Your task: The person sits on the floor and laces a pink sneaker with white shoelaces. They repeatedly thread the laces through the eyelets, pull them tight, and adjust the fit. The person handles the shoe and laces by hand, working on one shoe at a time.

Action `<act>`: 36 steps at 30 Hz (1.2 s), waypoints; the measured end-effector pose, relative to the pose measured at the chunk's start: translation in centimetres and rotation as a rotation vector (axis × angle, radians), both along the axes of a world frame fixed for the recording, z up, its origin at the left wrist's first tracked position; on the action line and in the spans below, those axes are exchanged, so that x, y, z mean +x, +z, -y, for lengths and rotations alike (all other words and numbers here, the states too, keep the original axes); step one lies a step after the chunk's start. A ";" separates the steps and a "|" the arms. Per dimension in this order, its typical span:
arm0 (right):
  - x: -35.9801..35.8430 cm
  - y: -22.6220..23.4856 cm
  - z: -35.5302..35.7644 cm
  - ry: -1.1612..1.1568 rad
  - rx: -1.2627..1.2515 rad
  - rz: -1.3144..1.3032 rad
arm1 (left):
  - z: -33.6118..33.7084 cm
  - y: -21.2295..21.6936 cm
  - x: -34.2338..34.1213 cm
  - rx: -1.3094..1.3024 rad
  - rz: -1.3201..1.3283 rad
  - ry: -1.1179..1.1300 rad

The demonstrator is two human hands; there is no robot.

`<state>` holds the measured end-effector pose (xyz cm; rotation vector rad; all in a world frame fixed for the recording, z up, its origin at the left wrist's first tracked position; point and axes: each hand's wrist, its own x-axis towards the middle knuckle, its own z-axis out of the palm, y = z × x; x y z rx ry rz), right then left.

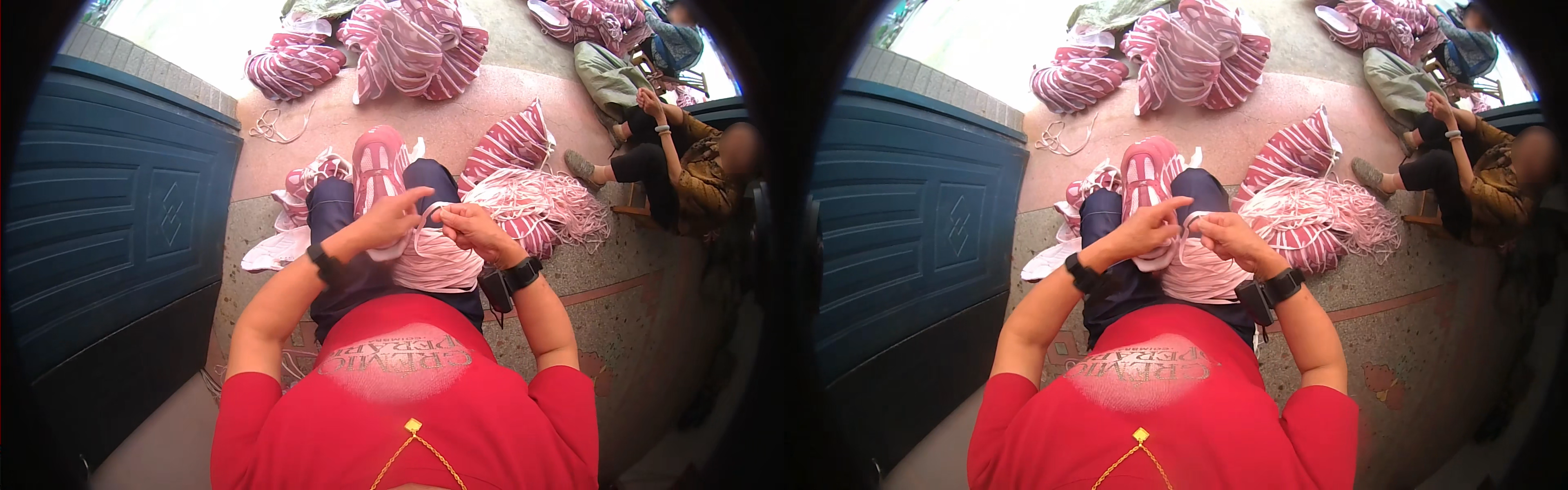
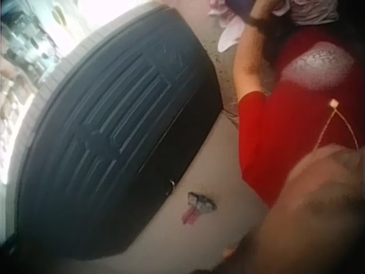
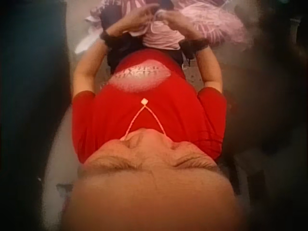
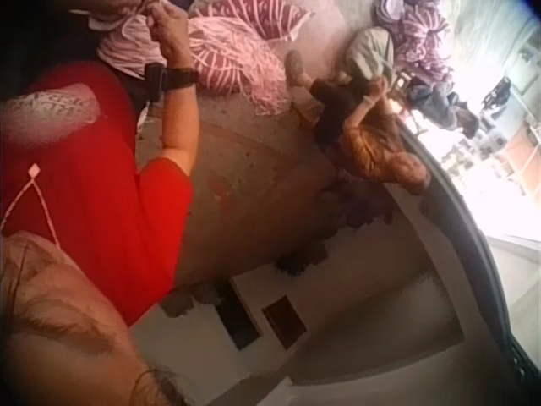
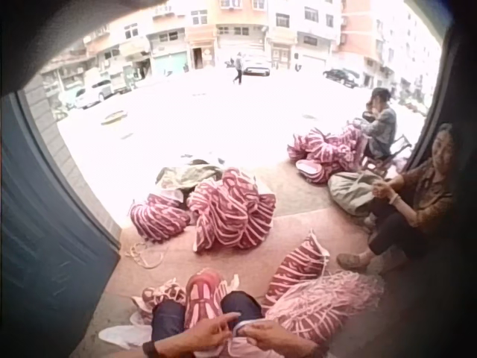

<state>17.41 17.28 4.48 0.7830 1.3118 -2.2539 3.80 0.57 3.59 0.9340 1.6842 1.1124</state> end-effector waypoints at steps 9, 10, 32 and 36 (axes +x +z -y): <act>6.7 -0.7 -11.2 -0.226 1.211 -0.174 | -4.9 -0.4 -0.6 -0.185 0.250 0.123; 7.0 0.9 -13.7 -0.261 1.468 0.025 | -4.2 -1.2 -1.1 -0.132 0.182 0.159; -12.2 -7.6 2.4 0.580 1.351 -0.553 | 3.2 -4.5 -5.9 -0.048 -0.450 0.389; -12.8 -7.4 2.2 0.642 1.354 -0.588 | 3.3 -4.6 -5.9 -0.029 -0.430 0.405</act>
